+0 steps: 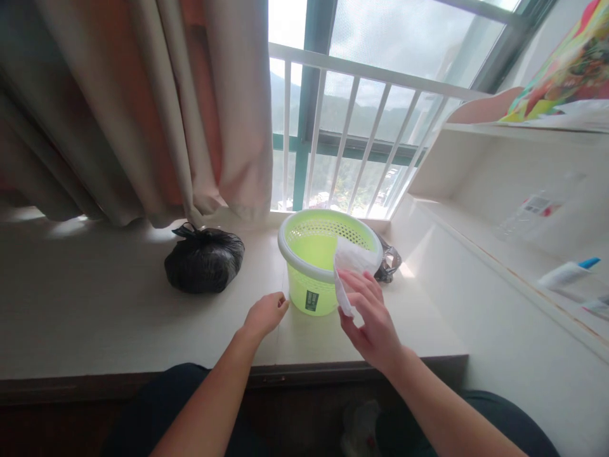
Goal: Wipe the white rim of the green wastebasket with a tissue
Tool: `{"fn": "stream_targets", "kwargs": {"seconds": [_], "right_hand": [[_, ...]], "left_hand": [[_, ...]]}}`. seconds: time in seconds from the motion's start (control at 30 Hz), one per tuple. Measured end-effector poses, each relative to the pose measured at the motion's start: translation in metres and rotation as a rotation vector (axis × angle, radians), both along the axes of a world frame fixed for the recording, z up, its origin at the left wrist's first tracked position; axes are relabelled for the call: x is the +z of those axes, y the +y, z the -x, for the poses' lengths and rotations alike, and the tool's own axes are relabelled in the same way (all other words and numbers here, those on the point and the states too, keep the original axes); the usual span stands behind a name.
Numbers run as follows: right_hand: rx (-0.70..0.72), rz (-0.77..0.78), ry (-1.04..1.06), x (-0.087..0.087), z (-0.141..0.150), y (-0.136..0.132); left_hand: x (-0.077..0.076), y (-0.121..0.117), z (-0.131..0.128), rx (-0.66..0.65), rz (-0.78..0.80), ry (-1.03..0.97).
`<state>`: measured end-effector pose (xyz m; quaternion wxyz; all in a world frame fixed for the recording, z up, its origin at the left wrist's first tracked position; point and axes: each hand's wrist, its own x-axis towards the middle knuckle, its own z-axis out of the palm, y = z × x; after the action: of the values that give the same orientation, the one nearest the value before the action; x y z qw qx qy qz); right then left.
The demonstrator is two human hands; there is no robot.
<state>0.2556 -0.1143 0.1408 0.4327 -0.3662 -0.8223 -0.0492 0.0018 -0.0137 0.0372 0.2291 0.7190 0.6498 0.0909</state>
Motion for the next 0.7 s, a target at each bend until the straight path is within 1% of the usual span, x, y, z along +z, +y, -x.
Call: {"fn": "stream_targets", "kwargs": {"seconds": [0.13, 0.37, 0.47, 0.57, 0.63, 0.7], "right_hand": [[0.013, -0.002, -0.062, 0.002, 0.018, 0.005], [-0.048, 0.011, -0.202, 0.006, 0.04, 0.011], [-0.035, 0.019, -0.201, 0.013, 0.042, 0.007], [-0.027, -0.003, -0.139, 0.021, 0.042, 0.004], [-0.086, -0.048, -0.085, 0.026, 0.042, 0.006], [-0.184, -0.06, -0.082, 0.029, 0.045, 0.013]], "left_hand": [[0.002, -0.005, 0.001, -0.016, -0.002, -0.004], [0.01, -0.012, 0.002, -0.034, 0.002, -0.029], [0.012, -0.014, 0.002, -0.041, -0.003, -0.051], [0.012, -0.013, 0.002, -0.036, -0.021, -0.068], [0.012, -0.012, 0.001, -0.024, -0.047, -0.086], [0.015, -0.011, 0.0, 0.003, -0.091, -0.114]]}}
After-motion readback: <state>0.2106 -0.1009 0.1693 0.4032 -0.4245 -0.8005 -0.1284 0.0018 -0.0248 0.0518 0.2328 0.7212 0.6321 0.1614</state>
